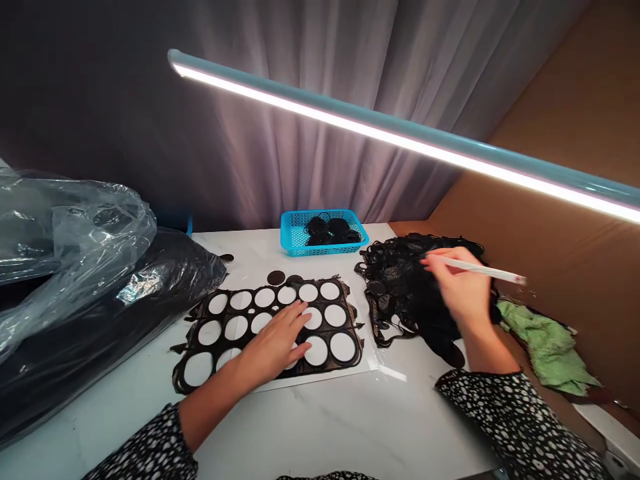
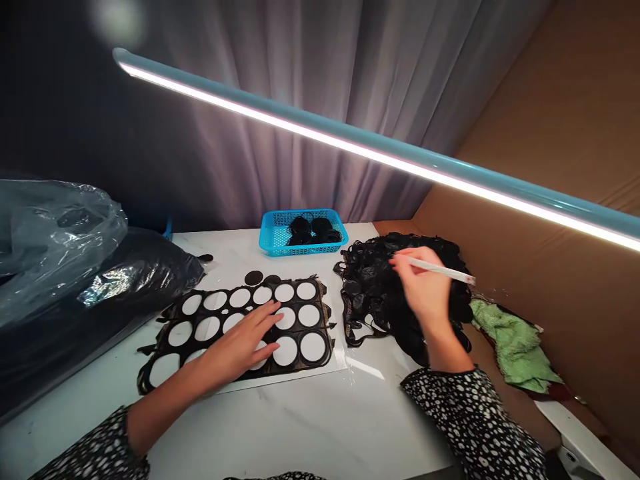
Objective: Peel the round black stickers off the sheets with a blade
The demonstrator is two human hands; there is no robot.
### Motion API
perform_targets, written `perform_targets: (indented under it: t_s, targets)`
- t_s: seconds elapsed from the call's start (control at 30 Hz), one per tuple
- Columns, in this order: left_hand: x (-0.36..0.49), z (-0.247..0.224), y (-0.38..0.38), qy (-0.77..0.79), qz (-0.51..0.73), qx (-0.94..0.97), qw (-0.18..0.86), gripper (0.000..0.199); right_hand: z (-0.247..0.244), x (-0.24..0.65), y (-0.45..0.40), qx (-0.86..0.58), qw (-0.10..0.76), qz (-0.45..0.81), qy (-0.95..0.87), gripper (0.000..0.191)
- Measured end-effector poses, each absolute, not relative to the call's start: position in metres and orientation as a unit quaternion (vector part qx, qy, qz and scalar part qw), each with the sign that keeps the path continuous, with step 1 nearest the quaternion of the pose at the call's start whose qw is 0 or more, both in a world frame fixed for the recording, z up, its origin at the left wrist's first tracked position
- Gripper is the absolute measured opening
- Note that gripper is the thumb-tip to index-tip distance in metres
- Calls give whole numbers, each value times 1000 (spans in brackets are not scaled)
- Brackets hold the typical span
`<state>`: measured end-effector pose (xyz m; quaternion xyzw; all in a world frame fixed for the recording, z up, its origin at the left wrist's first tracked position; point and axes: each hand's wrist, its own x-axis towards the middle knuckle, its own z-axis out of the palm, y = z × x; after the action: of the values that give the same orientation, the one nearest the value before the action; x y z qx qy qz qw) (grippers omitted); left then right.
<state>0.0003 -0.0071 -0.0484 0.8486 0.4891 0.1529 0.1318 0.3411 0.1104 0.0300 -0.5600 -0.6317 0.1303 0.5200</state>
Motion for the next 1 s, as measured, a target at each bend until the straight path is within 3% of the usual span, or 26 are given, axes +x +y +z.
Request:
perform_targets:
  t_s: [0.1,0.27,1.0]
  targets:
    - [30,-60,4,467,169,862,104,51,0,285,107,-466,374,371,-711,16]
    - [47,-73,8,471,177,860,78,51,-48,241,115,-402,248,440,-764,19]
    - [45,-74,6,468,174,857,127,55,-55,241,119,-374,225,392,-810,20]
